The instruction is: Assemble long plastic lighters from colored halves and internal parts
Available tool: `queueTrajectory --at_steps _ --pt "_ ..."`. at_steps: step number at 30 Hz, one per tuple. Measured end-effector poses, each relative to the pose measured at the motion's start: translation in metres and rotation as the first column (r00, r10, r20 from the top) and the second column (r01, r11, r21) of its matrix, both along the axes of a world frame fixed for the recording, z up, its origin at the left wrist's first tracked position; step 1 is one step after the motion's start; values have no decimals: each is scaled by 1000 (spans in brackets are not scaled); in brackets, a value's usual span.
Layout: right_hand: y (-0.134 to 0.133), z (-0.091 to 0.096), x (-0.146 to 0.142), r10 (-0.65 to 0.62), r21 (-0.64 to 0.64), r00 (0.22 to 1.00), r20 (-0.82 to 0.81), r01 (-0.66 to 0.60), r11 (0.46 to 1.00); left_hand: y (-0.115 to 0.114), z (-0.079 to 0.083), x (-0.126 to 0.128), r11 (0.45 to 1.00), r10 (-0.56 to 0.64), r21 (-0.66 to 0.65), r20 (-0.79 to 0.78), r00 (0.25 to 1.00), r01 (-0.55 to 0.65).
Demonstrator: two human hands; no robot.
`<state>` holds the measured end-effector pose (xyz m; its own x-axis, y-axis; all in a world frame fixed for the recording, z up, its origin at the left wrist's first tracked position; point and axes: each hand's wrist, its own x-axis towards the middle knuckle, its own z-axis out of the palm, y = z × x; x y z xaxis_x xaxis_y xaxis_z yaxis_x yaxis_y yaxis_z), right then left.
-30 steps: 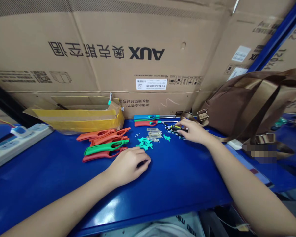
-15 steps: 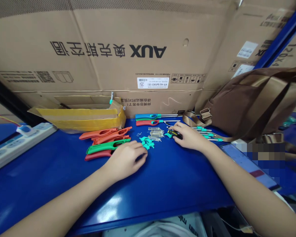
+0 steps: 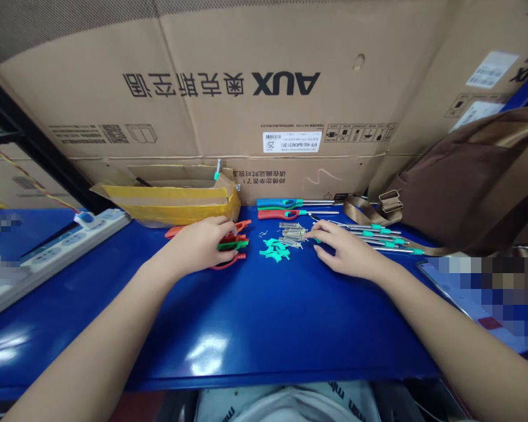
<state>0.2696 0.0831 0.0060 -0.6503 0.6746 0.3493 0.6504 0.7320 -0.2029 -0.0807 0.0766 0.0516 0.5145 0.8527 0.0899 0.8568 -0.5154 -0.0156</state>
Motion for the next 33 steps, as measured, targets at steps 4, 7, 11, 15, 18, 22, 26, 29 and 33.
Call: queueTrajectory --at_steps 4,7,11,15,18,22,26,29,33 --pt "-2 3 -2 19 -19 1000 -20 -20 1000 7 -5 -1 997 -3 -77 -34 999 0" --pt "-4 6 -3 34 -26 999 -39 -35 999 8 -5 -1 998 -1 -66 -50 999 -3" --pt "-5 9 -5 51 -30 997 -60 -53 998 2 2 5 1000 1 -28 -46 999 -2" --pt "-11 13 -9 78 -11 993 -85 -79 997 -15 3 24 996 -86 -5 84 993 87" --pt "-21 16 -17 122 -15 989 -78 -123 992 -29 -4 40 986 -158 -19 166 973 163" --pt "-34 15 -30 190 -65 982 -7 -190 980 -37 -3 46 976 -212 -28 142 967 218" --pt "-38 12 -36 235 -118 971 36 -229 966 -39 16 36 972 -148 -171 84 985 161" --pt "-37 10 -35 221 -122 974 42 -215 969 -41 25 30 951 -82 -299 -11 997 75" --pt "-34 11 -32 218 -121 975 36 -213 970 -46 22 25 938 -20 -348 -76 997 -8"
